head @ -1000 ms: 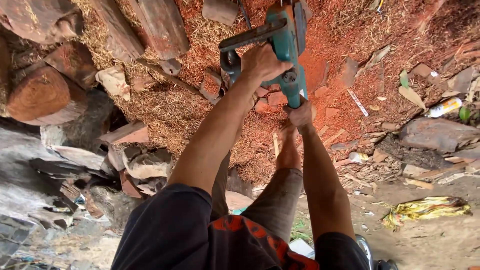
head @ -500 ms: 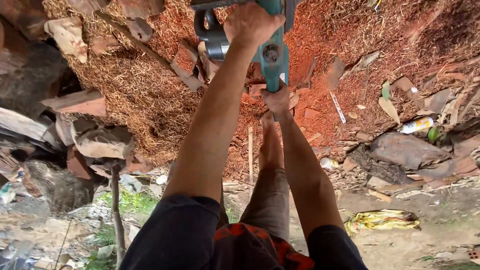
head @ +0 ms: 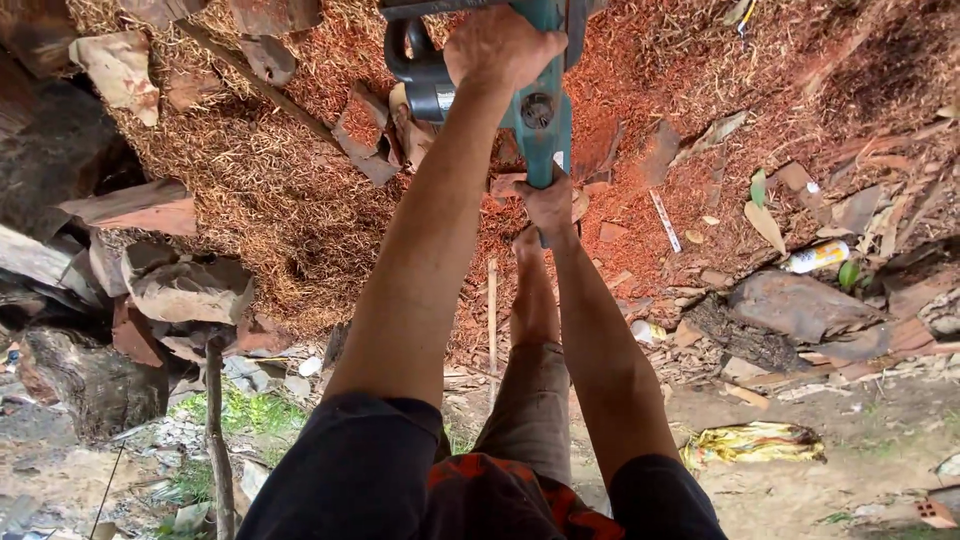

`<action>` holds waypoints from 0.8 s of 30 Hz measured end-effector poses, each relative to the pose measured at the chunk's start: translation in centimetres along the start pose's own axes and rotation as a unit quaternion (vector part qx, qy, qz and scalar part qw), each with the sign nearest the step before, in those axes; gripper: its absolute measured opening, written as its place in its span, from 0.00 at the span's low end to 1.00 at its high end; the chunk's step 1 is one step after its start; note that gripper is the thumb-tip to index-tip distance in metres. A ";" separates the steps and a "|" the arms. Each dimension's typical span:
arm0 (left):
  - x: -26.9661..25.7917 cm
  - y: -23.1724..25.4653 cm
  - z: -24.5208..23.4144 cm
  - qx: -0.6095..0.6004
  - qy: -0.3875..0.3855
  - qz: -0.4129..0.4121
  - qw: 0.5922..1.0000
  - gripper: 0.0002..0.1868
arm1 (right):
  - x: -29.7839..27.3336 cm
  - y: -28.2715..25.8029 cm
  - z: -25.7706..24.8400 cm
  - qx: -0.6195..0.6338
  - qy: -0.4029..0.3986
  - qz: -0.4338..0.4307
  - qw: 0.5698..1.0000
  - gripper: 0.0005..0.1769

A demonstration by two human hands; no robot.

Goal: Using a handheld chainsaw to cut sections of wood and marking a wooden bowl for carving.

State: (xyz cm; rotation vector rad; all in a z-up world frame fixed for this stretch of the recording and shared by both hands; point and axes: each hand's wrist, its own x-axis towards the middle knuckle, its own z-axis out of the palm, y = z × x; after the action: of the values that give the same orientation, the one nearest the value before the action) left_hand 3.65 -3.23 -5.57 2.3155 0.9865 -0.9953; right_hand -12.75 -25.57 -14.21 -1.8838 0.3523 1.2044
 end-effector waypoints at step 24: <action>-0.6 0.4 -2.3 -0.035 0.007 -0.006 0.999 0.35 | -3.4 -5.4 -0.7 -0.070 0.001 0.117 0.991 0.32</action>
State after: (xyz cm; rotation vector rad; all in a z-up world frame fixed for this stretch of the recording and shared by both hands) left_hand 4.62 -2.35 -3.57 2.2654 1.0266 -0.9356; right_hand -10.64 -23.59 -8.48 -2.0053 0.5119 1.4142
